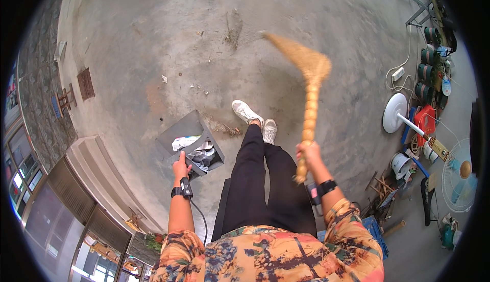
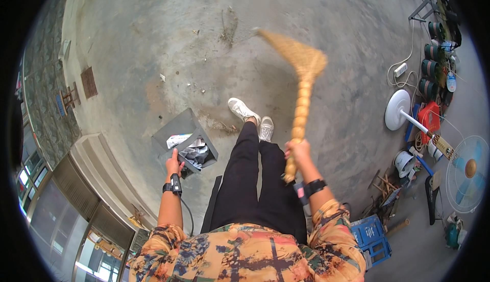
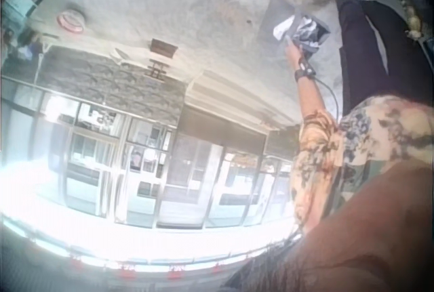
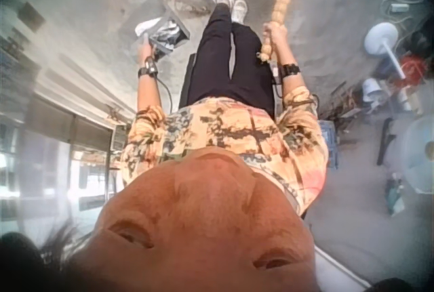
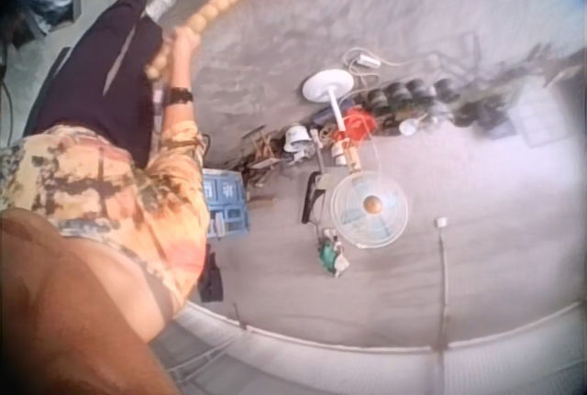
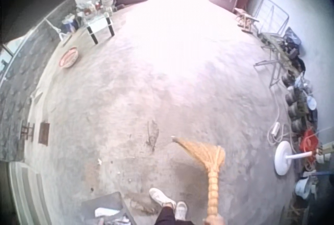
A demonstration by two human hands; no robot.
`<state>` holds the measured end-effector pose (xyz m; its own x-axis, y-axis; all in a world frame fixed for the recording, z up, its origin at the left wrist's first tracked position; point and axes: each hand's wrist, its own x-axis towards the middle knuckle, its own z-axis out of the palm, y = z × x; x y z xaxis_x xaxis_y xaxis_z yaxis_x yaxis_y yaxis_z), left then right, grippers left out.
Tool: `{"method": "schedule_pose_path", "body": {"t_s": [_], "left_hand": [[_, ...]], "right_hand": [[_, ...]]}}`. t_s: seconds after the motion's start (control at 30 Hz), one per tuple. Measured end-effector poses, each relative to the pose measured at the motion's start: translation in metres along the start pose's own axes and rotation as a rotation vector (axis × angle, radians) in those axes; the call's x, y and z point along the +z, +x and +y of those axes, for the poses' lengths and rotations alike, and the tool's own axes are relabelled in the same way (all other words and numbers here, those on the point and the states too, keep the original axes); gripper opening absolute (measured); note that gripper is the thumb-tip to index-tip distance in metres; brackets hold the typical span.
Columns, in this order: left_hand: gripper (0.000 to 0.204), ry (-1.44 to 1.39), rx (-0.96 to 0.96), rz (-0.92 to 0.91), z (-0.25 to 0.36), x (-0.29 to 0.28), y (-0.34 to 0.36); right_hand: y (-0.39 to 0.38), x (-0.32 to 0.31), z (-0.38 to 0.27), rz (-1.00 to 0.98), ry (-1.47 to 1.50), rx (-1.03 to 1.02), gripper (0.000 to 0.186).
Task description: The person sweeps debris from the concrete floor into a metal dustpan using a broom and then walks through a doorway.
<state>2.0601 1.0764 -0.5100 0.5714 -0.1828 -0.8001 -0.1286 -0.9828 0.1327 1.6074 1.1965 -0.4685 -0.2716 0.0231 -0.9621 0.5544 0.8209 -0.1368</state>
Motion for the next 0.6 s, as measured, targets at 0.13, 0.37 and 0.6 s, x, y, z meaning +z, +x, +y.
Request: {"method": "schedule_pose_path", "body": {"t_s": [0.13, 0.37, 0.6], "left_hand": [[0.038, 0.009, 0.016, -0.043, 0.004, 0.007, 0.000], [0.041, 0.031, -0.011, 0.022, 0.010, -0.016, 0.005], [0.041, 0.058, -0.071, 0.001, 0.007, 0.002, 0.007]], "right_hand": [[0.090, -0.051, -0.070, 0.064, 0.210, -0.102, 0.013], [0.139, 0.048, -0.094, 0.107, -0.083, 0.076, 0.010], [0.065, 0.137, 0.028, -0.086, -0.438, 0.099, 0.023]]}}
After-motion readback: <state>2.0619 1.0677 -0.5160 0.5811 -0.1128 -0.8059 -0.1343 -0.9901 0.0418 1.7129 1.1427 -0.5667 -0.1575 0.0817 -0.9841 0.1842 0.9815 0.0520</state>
